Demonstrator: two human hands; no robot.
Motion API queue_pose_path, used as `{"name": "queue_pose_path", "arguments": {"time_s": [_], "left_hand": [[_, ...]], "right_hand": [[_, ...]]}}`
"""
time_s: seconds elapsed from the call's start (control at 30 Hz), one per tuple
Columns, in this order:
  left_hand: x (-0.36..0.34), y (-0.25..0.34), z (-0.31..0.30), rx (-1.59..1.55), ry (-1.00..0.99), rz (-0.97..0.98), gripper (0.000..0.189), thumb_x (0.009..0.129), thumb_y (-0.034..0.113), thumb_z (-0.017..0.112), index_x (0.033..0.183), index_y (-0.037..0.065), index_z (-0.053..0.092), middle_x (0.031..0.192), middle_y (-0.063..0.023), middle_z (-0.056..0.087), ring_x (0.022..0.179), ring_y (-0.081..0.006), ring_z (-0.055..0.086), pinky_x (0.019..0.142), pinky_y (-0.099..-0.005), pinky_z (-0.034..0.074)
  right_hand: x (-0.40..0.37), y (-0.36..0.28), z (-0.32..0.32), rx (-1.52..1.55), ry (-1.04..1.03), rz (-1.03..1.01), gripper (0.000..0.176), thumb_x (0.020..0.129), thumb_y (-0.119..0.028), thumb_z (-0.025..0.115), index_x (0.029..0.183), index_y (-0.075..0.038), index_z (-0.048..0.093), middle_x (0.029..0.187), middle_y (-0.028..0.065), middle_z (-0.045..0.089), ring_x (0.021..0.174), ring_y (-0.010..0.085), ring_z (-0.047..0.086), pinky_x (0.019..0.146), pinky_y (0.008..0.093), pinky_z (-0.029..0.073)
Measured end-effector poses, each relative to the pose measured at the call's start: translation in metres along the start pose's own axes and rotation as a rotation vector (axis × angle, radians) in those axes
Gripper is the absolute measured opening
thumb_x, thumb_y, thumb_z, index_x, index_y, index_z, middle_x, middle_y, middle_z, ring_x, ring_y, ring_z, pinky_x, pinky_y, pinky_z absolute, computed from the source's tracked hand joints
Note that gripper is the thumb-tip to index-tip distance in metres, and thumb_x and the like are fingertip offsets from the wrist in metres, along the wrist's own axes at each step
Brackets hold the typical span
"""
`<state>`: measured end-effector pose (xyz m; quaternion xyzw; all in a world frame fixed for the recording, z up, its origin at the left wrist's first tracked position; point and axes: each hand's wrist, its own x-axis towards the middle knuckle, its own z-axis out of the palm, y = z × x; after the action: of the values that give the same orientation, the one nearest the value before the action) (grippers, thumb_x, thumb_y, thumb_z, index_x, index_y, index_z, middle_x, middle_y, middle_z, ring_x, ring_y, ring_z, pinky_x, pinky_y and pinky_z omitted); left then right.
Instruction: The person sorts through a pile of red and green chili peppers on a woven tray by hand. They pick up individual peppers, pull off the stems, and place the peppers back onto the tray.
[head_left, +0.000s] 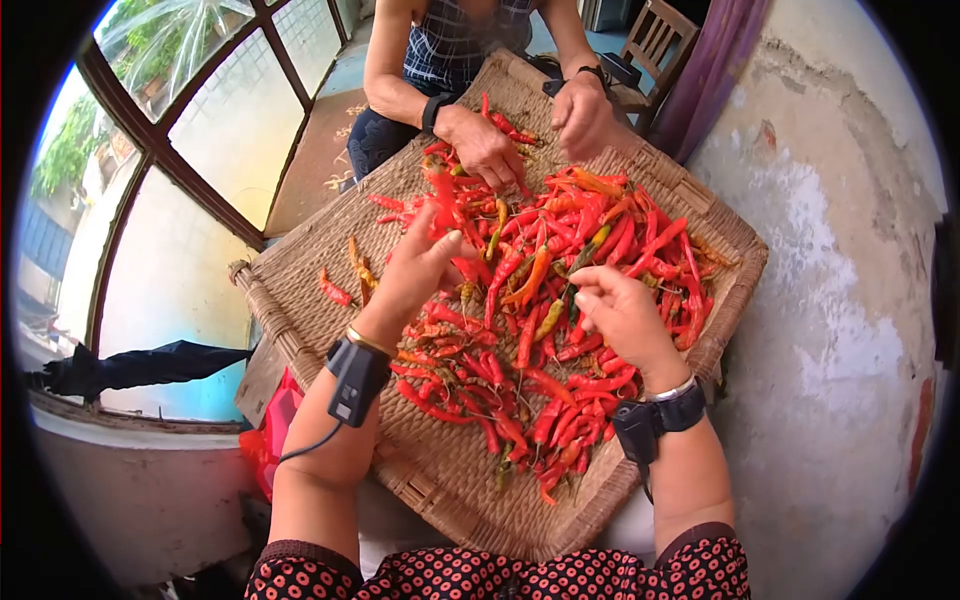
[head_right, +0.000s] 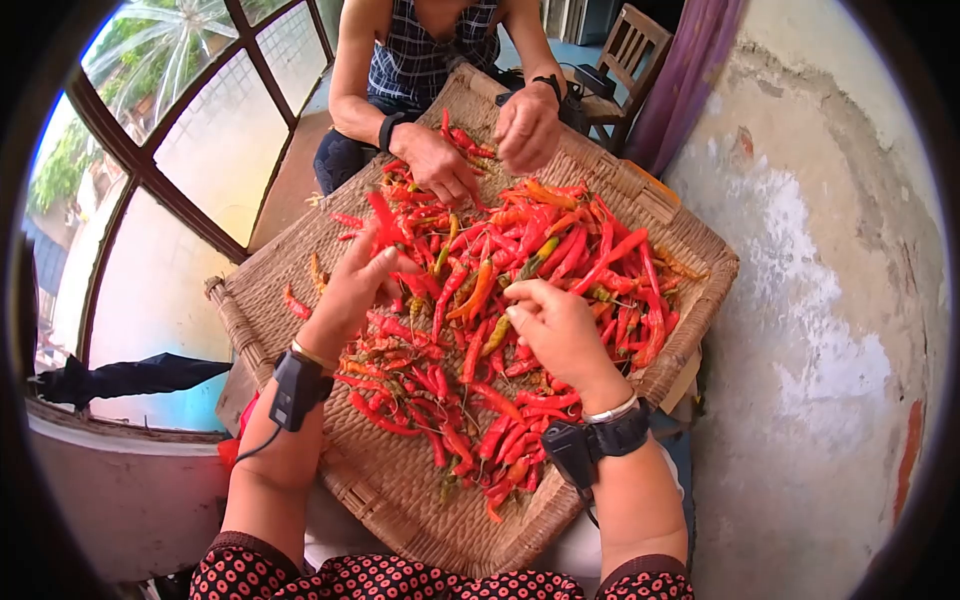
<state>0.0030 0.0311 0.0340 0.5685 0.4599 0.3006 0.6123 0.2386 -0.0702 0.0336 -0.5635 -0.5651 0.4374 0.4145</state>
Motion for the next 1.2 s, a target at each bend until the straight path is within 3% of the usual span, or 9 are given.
{"name": "queue_pose_path", "arguments": {"time_s": [0.07, 0.13, 0.2, 0.27, 0.37, 0.53, 0.7, 0.77, 1.2], "left_hand": [[0.002, -0.006, 0.003, -0.187, 0.128, 0.122, 0.04, 0.087, 0.017, 0.057, 0.122, 0.001, 0.044, 0.076, -0.0051, 0.061, 0.053, -0.0069, 0.053, 0.046, -0.0193, 0.04], [0.002, -0.013, 0.004, 0.141, 0.067, 0.162, 0.047, 0.089, 0.018, 0.054, 0.129, 0.005, 0.035, 0.084, -0.0065, 0.061, 0.056, -0.0069, 0.054, 0.047, -0.0192, 0.041], [0.005, -0.033, 0.005, 0.261, 0.012, 0.272, 0.042, 0.084, 0.018, 0.059, 0.122, 0.006, 0.045, 0.082, -0.0093, 0.064, 0.058, -0.0151, 0.058, 0.05, -0.0267, 0.045], [0.002, -0.039, 0.005, 1.089, -0.173, 0.501, 0.035, 0.077, 0.02, 0.063, 0.109, 0.007, 0.056, 0.081, -0.0134, 0.063, 0.064, -0.0265, 0.06, 0.058, -0.0352, 0.048], [-0.013, -0.026, 0.018, 1.178, -0.337, 0.271, 0.025, 0.073, 0.023, 0.063, 0.092, 0.007, 0.063, 0.079, -0.0153, 0.062, 0.071, -0.0323, 0.059, 0.066, -0.0393, 0.047], [-0.017, -0.026, 0.018, 1.036, -0.622, 0.212, 0.021, 0.074, 0.027, 0.061, 0.083, 0.009, 0.066, 0.075, -0.0149, 0.062, 0.072, -0.0311, 0.06, 0.065, -0.0396, 0.047], [-0.023, -0.025, 0.027, 0.926, -0.59, 0.337, 0.022, 0.075, 0.023, 0.063, 0.09, 0.006, 0.064, 0.074, -0.0131, 0.062, 0.069, -0.0284, 0.06, 0.065, -0.0371, 0.047], [-0.026, -0.022, 0.032, 0.753, -0.434, 0.636, 0.027, 0.075, 0.022, 0.067, 0.094, 0.004, 0.061, 0.074, -0.0136, 0.062, 0.068, -0.0281, 0.06, 0.064, -0.036, 0.047], [-0.036, 0.009, 0.014, 0.808, -0.724, 0.254, 0.027, 0.083, 0.029, 0.06, 0.084, 0.002, 0.065, 0.061, -0.0117, 0.059, 0.053, -0.0219, 0.057, 0.053, -0.0327, 0.045]], "right_hand": [[0.001, 0.002, 0.006, -0.315, -0.064, -0.126, 0.029, 0.079, -0.012, 0.058, 0.107, -0.003, 0.054, 0.083, 0.0111, 0.06, 0.067, 0.0216, 0.059, 0.064, 0.0323, 0.048], [0.001, 0.007, 0.013, -0.506, -0.164, -0.305, 0.029, 0.078, -0.012, 0.059, 0.105, -0.003, 0.054, 0.094, 0.0139, 0.057, 0.076, 0.0315, 0.059, 0.067, 0.0388, 0.048], [-0.001, 0.01, 0.021, -0.641, -0.181, -0.299, 0.031, 0.077, -0.009, 0.058, 0.107, -0.004, 0.053, 0.097, 0.0147, 0.054, 0.075, 0.0324, 0.059, 0.067, 0.039, 0.048], [0.0, 0.016, 0.024, -0.777, -0.199, -0.29, 0.034, 0.075, -0.006, 0.058, 0.109, -0.004, 0.052, 0.1, 0.0156, 0.052, 0.074, 0.0333, 0.059, 0.068, 0.0392, 0.048], [0.002, 0.026, 0.023, -0.929, -0.222, -0.248, 0.029, 0.076, -0.005, 0.055, 0.105, -0.004, 0.049, 0.097, 0.0159, 0.05, 0.075, 0.0356, 0.058, 0.065, 0.0427, 0.048], [-0.001, 0.023, 0.024, -1.166, -0.302, -0.155, 0.007, 0.074, -0.003, 0.052, 0.078, -0.003, 0.058, 0.087, 0.0179, 0.056, 0.074, 0.0327, 0.061, 0.062, 0.0426, 0.05], [-0.008, 0.015, 0.019, -1.077, -0.251, -0.226, 0.007, 0.072, -0.009, 0.056, 0.072, -0.004, 0.06, 0.075, 0.0157, 0.059, 0.073, 0.0331, 0.061, 0.063, 0.0423, 0.049], [-0.01, 0.004, 0.017, -1.024, -0.26, -0.222, 0.009, 0.071, -0.012, 0.057, 0.074, -0.005, 0.061, 0.073, 0.0151, 0.059, 0.073, 0.0328, 0.061, 0.063, 0.0421, 0.049], [-0.006, -0.018, 0.01, -0.288, -0.378, 0.041, 0.019, 0.074, -0.021, 0.064, 0.083, -0.004, 0.064, 0.07, 0.0122, 0.063, 0.065, 0.0232, 0.062, 0.059, 0.034, 0.047]]}}
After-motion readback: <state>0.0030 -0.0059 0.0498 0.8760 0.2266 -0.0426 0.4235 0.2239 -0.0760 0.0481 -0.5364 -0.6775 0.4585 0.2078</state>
